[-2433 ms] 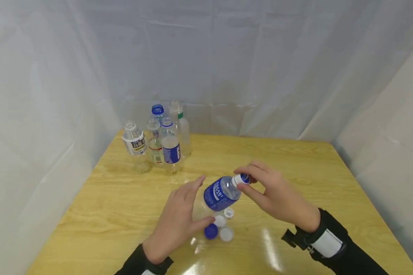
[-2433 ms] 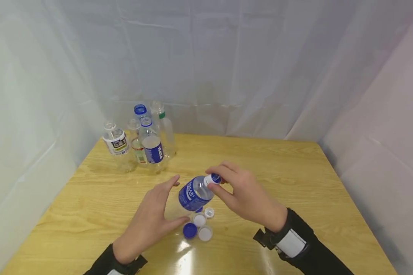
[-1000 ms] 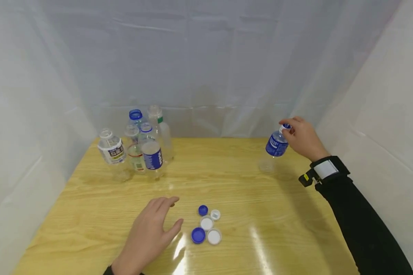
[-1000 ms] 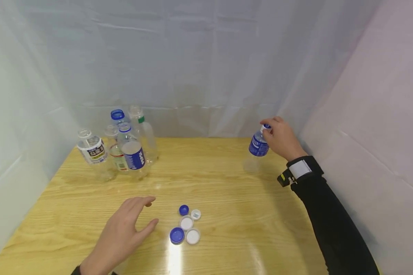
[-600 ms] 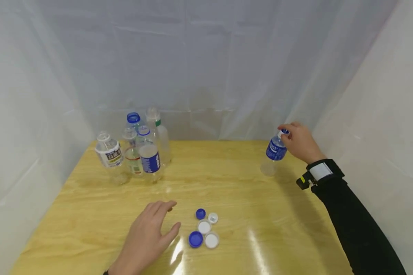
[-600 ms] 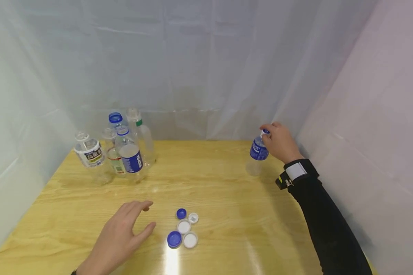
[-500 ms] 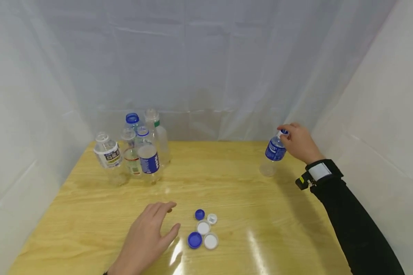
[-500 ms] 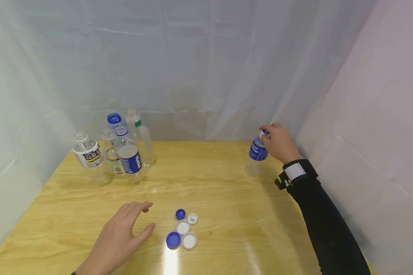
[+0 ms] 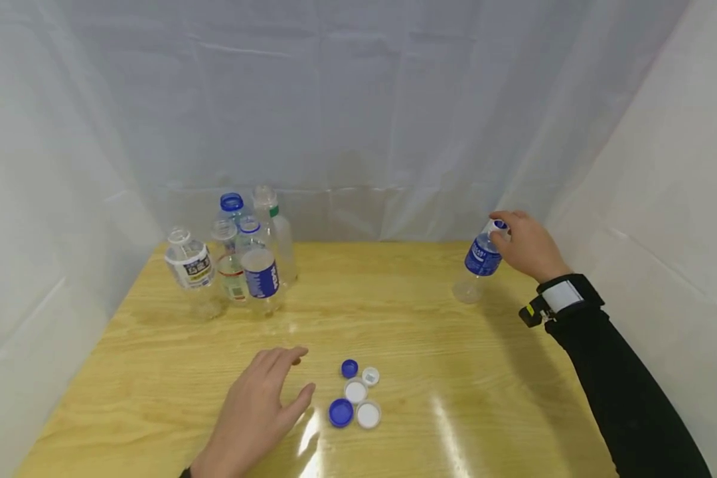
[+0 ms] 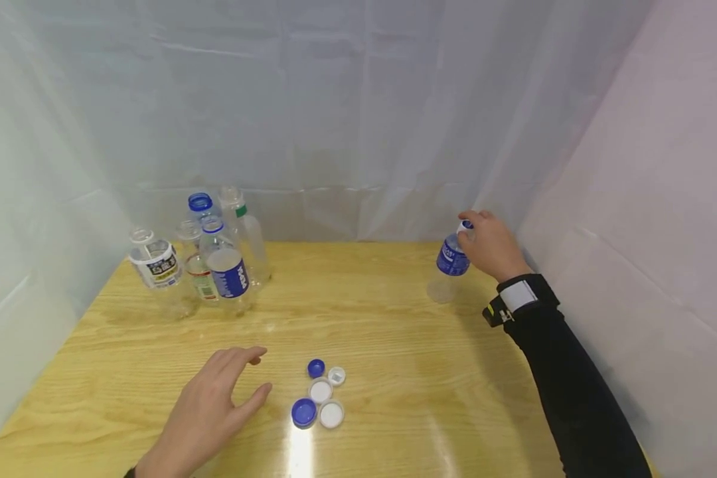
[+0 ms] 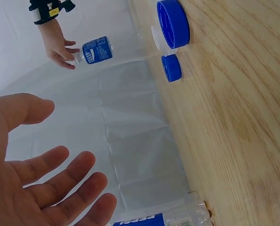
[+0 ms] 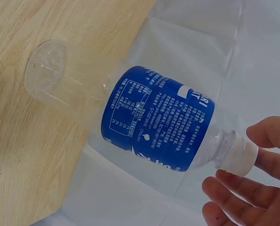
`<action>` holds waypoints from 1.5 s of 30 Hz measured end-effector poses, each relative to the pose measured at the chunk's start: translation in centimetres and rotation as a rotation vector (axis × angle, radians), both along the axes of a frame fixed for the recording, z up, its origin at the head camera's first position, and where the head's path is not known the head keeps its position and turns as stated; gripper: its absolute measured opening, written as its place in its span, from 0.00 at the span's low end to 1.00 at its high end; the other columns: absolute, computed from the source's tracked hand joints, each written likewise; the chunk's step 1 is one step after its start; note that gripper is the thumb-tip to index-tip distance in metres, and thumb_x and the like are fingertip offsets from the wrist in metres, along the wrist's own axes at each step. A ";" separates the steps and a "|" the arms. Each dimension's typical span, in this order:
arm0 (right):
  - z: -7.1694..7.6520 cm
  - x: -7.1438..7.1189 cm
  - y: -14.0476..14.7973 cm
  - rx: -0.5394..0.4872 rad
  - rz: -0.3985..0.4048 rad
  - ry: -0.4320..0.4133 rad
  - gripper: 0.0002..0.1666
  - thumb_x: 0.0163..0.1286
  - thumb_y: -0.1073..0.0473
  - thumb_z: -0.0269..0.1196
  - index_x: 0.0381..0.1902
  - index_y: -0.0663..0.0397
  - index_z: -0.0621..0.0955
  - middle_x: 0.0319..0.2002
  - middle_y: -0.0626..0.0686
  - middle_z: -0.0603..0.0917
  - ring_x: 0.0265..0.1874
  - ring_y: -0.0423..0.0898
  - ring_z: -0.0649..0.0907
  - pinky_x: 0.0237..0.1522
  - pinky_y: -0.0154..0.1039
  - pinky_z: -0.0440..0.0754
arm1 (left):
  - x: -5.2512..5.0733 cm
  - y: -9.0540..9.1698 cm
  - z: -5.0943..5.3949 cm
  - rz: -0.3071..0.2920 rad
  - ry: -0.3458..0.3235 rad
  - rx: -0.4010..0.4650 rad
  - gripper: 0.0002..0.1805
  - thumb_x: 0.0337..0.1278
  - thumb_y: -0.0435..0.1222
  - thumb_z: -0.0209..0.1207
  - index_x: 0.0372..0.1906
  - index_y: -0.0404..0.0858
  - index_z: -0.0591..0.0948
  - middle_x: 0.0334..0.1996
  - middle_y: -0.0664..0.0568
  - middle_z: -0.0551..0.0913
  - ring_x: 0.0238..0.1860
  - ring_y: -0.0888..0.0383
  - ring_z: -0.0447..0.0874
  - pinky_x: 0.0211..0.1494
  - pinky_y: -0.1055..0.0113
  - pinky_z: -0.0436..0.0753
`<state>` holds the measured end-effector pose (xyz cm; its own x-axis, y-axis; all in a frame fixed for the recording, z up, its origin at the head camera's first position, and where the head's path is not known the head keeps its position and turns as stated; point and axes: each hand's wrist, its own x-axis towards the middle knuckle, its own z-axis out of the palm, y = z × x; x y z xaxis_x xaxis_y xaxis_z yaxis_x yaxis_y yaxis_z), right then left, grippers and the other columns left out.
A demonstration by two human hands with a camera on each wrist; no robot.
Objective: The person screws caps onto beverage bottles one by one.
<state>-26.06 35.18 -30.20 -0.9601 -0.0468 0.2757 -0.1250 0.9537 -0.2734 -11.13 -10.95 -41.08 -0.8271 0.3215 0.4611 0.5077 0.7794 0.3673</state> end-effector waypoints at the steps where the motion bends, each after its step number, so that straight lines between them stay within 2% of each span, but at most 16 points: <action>1: 0.0 0.0 -0.1 0.001 0.002 0.005 0.27 0.76 0.57 0.54 0.68 0.62 0.73 0.63 0.72 0.74 0.53 0.69 0.80 0.47 0.64 0.82 | 0.0 0.0 0.0 0.003 -0.001 0.000 0.27 0.52 0.45 0.72 0.57 0.42 0.81 0.44 0.57 0.84 0.47 0.61 0.81 0.47 0.60 0.84; 7: 0.0 0.0 -0.8 0.037 0.038 0.076 0.25 0.74 0.58 0.57 0.65 0.64 0.75 0.63 0.71 0.74 0.59 0.70 0.75 0.55 0.66 0.78 | 0.2 -0.4 0.1 0.016 0.004 0.007 0.26 0.53 0.44 0.72 0.57 0.41 0.82 0.44 0.55 0.84 0.48 0.60 0.81 0.47 0.60 0.84; 13: 0.2 0.6 -2.1 0.055 0.070 0.174 0.22 0.72 0.60 0.59 0.61 0.64 0.78 0.63 0.69 0.75 0.64 0.69 0.71 0.62 0.66 0.73 | 0.4 -0.8 0.0 0.024 0.009 0.008 0.26 0.52 0.44 0.72 0.57 0.41 0.82 0.43 0.56 0.84 0.47 0.60 0.81 0.46 0.60 0.84; 19: 0.5 1.9 -4.3 0.057 0.162 0.272 0.20 0.71 0.62 0.61 0.59 0.61 0.80 0.60 0.66 0.77 0.63 0.66 0.73 0.61 0.64 0.74 | 0.3 -0.9 0.0 0.033 -0.009 0.004 0.26 0.54 0.45 0.71 0.57 0.42 0.81 0.45 0.55 0.84 0.48 0.59 0.81 0.47 0.60 0.84; 25: 0.5 3.5 -6.4 0.038 0.277 0.333 0.17 0.71 0.62 0.62 0.56 0.59 0.82 0.57 0.63 0.80 0.57 0.62 0.77 0.54 0.59 0.79 | 0.1 -0.7 0.0 0.015 0.003 0.008 0.27 0.52 0.44 0.72 0.58 0.41 0.81 0.44 0.55 0.84 0.48 0.59 0.81 0.47 0.60 0.84; 29: 0.4 4.8 -7.9 0.040 0.333 0.338 0.18 0.70 0.61 0.63 0.56 0.58 0.82 0.57 0.61 0.81 0.57 0.61 0.79 0.53 0.58 0.81 | 0.1 -0.5 -0.1 0.007 0.013 0.014 0.27 0.52 0.44 0.72 0.58 0.41 0.81 0.44 0.55 0.84 0.48 0.59 0.81 0.46 0.61 0.84; 39: -0.2 8.0 -11.4 0.024 0.454 0.267 0.23 0.70 0.58 0.65 0.61 0.57 0.79 0.61 0.57 0.79 0.62 0.56 0.77 0.60 0.55 0.79 | 0.1 -0.3 -0.4 0.007 0.012 0.026 0.28 0.51 0.44 0.73 0.58 0.42 0.81 0.43 0.57 0.84 0.47 0.60 0.81 0.45 0.63 0.84; 45: -0.7 9.8 -13.2 0.013 0.529 0.233 0.25 0.70 0.57 0.65 0.63 0.54 0.78 0.62 0.55 0.79 0.62 0.53 0.78 0.59 0.53 0.81 | 0.2 -0.3 -0.4 0.012 -0.002 0.031 0.27 0.52 0.44 0.72 0.58 0.41 0.81 0.43 0.57 0.84 0.46 0.60 0.81 0.44 0.64 0.84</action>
